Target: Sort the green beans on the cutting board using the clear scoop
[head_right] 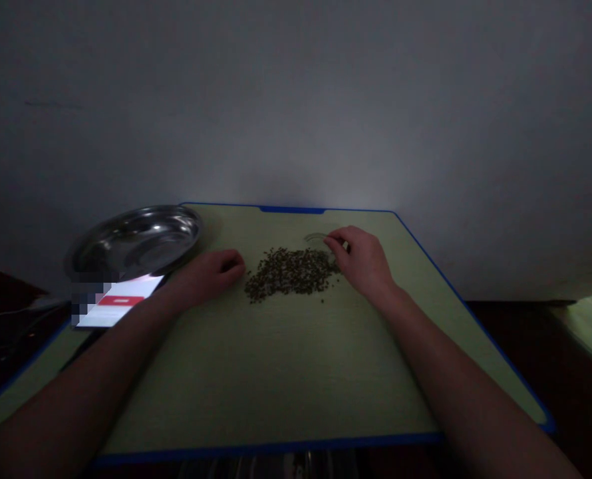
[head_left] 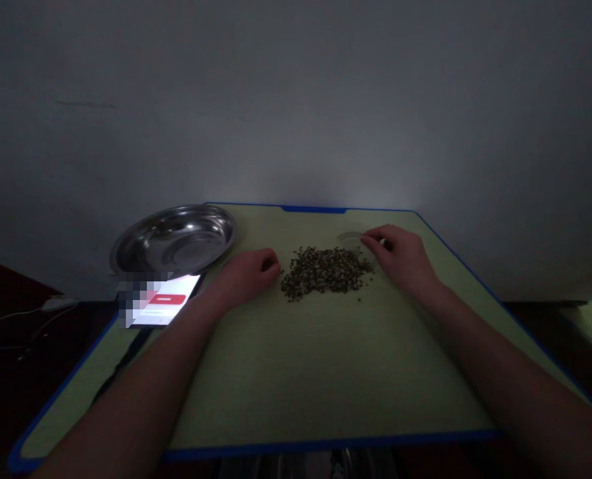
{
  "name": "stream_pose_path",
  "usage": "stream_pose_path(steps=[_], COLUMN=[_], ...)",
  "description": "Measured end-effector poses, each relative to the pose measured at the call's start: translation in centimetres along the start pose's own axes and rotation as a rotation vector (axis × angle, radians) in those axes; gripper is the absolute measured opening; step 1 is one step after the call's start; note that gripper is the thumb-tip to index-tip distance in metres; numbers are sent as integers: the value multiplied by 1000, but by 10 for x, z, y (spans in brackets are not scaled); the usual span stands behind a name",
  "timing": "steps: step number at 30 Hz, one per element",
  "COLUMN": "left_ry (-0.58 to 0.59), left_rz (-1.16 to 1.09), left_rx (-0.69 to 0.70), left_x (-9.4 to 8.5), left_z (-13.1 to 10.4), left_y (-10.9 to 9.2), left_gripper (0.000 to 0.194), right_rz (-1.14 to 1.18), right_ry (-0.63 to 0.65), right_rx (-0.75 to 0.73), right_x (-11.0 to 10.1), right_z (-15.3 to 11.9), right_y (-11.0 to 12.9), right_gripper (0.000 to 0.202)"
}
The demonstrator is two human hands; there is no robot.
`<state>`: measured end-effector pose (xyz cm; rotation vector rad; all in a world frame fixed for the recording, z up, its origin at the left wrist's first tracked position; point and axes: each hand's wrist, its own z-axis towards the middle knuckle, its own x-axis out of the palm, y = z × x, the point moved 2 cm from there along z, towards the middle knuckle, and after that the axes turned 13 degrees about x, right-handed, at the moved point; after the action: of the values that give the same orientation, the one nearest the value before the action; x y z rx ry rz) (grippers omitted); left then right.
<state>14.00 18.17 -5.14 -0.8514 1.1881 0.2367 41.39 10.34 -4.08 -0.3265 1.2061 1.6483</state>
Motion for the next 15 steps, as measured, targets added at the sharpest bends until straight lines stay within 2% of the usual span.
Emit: stream_pose_path(steps=[3, 5, 10, 15], left_ry=[0, 3, -5, -78], left_rz=[-6, -7, 0, -41], left_rx=[-4, -11, -8, 9], left_x=[-1, -1, -1, -1], left_z=[0, -1, 0, 0], left_y=[-2, -3, -2, 2], left_gripper=[27, 26, 25, 23], right_rz=[-148, -235, -368, -453], right_ry=[18, 20, -9, -18], right_rx=[-92, -95, 14, 123], right_x=[0, 1, -2, -5], right_z=[0, 1, 7, 18], right_y=[-2, -4, -17, -29], right_gripper=[24, 26, 26, 29])
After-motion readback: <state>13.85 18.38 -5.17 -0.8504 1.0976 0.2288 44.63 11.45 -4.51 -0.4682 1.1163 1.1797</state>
